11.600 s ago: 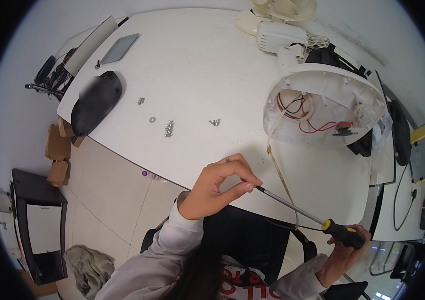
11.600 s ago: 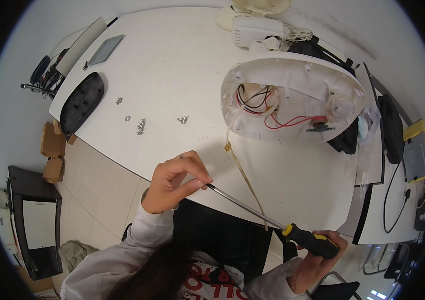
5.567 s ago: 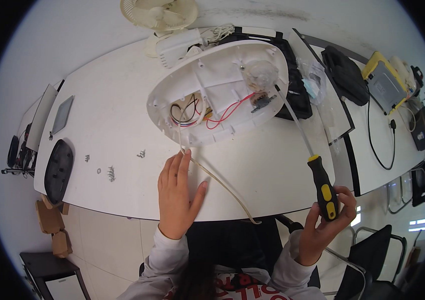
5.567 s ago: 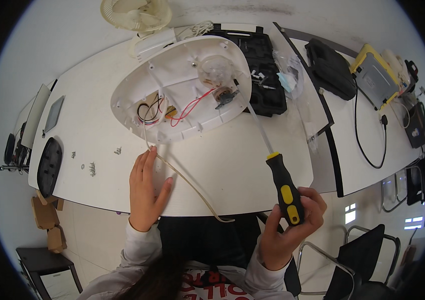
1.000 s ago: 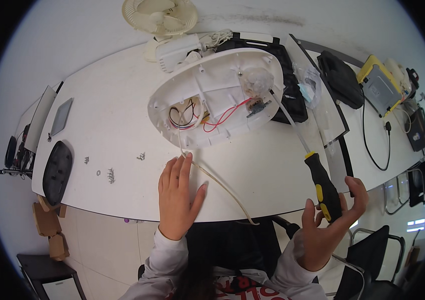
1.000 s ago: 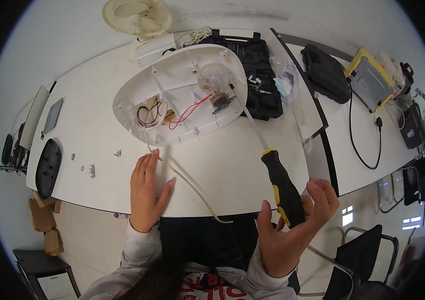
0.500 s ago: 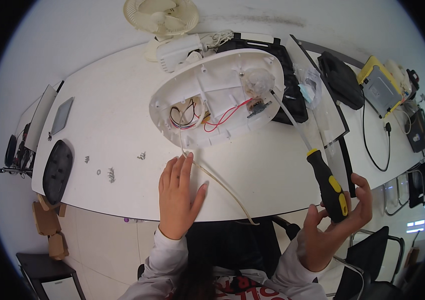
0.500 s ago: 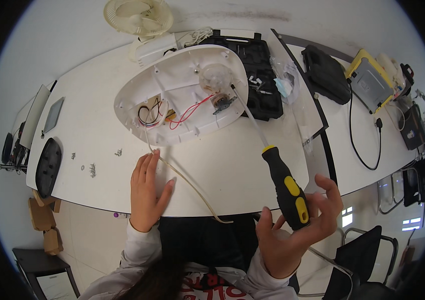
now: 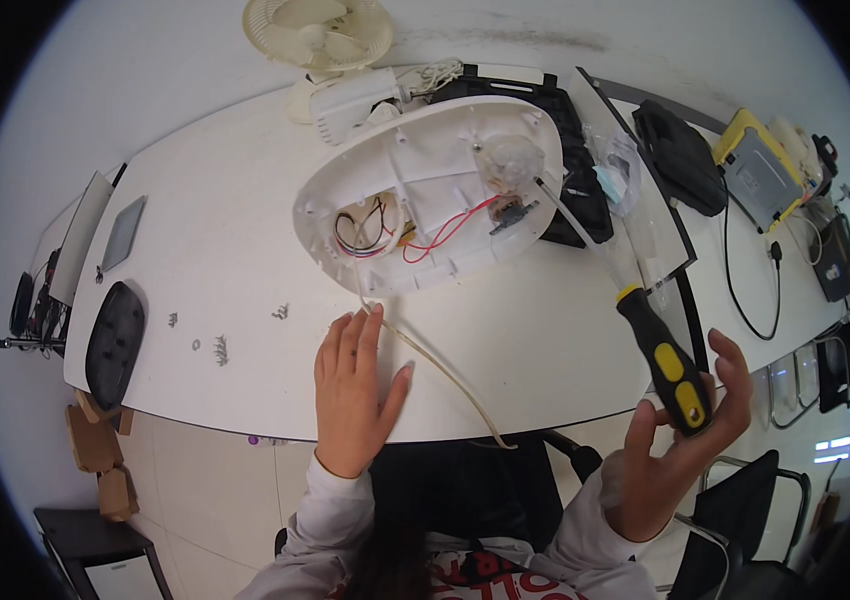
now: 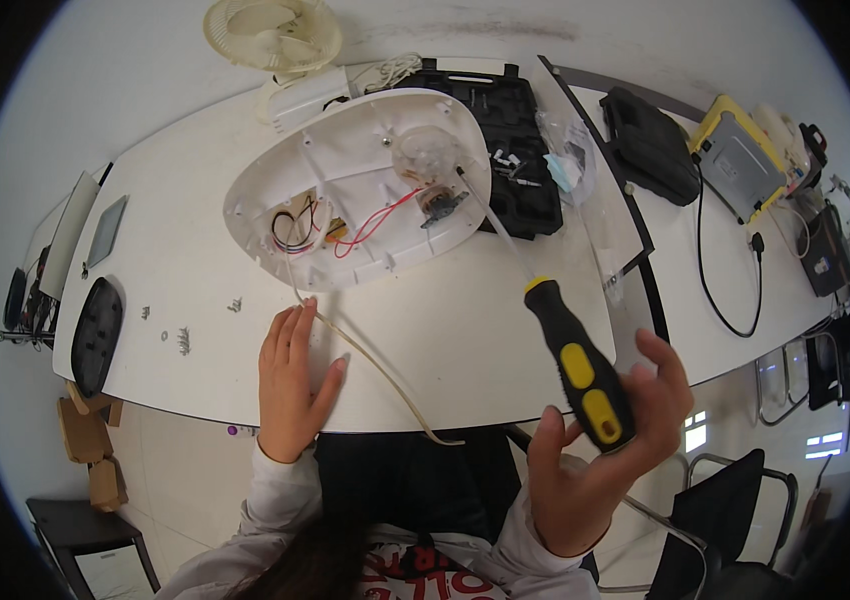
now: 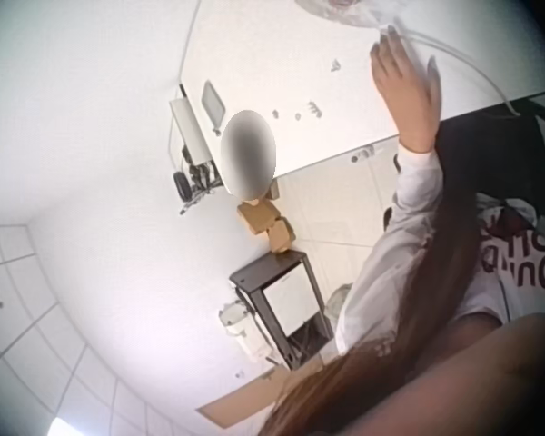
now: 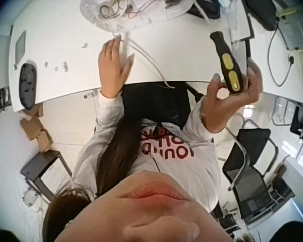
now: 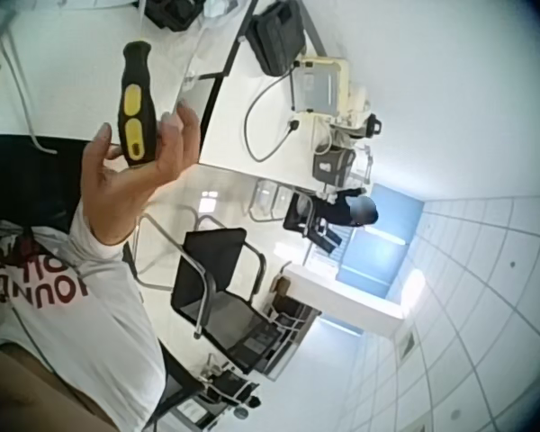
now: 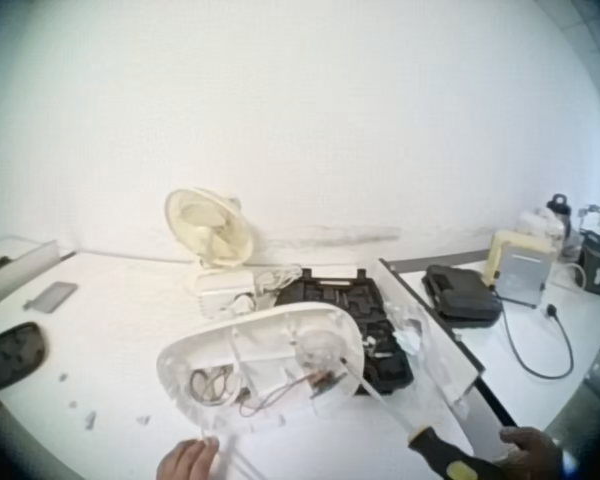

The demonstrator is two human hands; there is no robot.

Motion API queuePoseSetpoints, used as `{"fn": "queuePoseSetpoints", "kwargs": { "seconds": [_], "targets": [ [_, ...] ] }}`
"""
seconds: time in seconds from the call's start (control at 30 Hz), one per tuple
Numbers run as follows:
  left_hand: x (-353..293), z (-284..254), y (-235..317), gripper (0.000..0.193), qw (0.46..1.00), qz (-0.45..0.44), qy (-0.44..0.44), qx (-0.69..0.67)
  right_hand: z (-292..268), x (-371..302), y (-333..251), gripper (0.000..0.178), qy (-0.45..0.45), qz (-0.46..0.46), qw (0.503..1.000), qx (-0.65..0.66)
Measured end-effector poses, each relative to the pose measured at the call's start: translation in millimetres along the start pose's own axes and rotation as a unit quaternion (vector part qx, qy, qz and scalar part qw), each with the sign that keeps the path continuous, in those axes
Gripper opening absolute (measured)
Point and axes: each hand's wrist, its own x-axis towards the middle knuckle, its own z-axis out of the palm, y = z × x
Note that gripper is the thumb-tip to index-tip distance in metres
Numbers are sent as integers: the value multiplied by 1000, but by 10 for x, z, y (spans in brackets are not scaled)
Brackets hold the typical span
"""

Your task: The person uses a screwdriver to tighten screws into a white plastic housing containing wires and electronic components. They repeatedly pick up screws from the table, insert them into the housing, and turn the screwdriver to secure them.

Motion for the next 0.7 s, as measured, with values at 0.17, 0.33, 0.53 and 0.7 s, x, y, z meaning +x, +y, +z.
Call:
{"fn": "queuePoseSetpoints", "kwargs": {
  "seconds": [0.17,0.33,0.53,0.7],
  "targets": [
    [-1,-19,7,64,1000,-3,0,3,-95,-19,28,36,-48,-5,998,-40],
    [1,-3,21,64,1000,-3,0,-3,-65,21,27,32,-16,151,988,28],
    [2,-6,12,64,1000,-8,1,-4,77,2,23,42,50,-51,997,28],
    [-2,-2,8,64,1000,-6,0,-6,-75,-11,38,32,-43,79,995,35]
  ]
}}
